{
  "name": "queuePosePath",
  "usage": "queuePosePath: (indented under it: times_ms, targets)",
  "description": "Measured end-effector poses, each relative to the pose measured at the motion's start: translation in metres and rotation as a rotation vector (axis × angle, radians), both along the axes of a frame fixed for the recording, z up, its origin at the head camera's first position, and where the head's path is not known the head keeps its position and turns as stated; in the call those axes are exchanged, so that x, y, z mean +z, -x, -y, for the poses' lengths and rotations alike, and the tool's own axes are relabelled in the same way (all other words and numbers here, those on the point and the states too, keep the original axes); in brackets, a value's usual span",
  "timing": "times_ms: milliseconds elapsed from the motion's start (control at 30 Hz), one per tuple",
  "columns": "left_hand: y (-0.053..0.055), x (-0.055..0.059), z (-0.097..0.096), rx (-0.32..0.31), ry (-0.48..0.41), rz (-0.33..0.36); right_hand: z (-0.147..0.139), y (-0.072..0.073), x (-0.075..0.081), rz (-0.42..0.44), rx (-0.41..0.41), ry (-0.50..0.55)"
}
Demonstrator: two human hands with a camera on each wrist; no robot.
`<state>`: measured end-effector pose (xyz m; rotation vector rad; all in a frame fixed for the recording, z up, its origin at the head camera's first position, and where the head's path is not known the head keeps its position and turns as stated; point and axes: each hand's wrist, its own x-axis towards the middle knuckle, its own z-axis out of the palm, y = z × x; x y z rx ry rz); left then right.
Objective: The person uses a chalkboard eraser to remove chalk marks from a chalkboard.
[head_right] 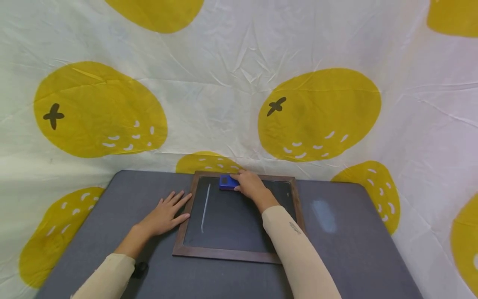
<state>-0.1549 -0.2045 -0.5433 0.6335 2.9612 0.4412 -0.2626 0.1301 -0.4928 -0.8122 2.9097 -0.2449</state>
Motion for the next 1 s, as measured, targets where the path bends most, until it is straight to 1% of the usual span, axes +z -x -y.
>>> queuePosePath:
  times_ms: [233, 467, 767, 867, 1000]
  targets:
    - [0.0, -0.002, 0.001, 0.003, -0.006, -0.004, -0.01, -0.01, 0.0, 0.0, 0.014, 0.033]
    - [0.0, -0.005, 0.002, -0.007, -0.026, -0.035, -0.02, -0.03, -0.001, 0.01, 0.046, 0.064]
    - [-0.001, -0.001, 0.002, -0.007, -0.008, -0.011, -0.028, -0.07, -0.002, -0.019, 0.133, 0.086]
    - [-0.001, -0.001, 0.002, -0.008, 0.0, -0.008, -0.029, -0.086, -0.002, -0.041, 0.179, 0.069]
    - [-0.001, -0.001, 0.002, -0.008, -0.001, -0.012, -0.031, -0.108, -0.003, -0.096, 0.257, 0.049]
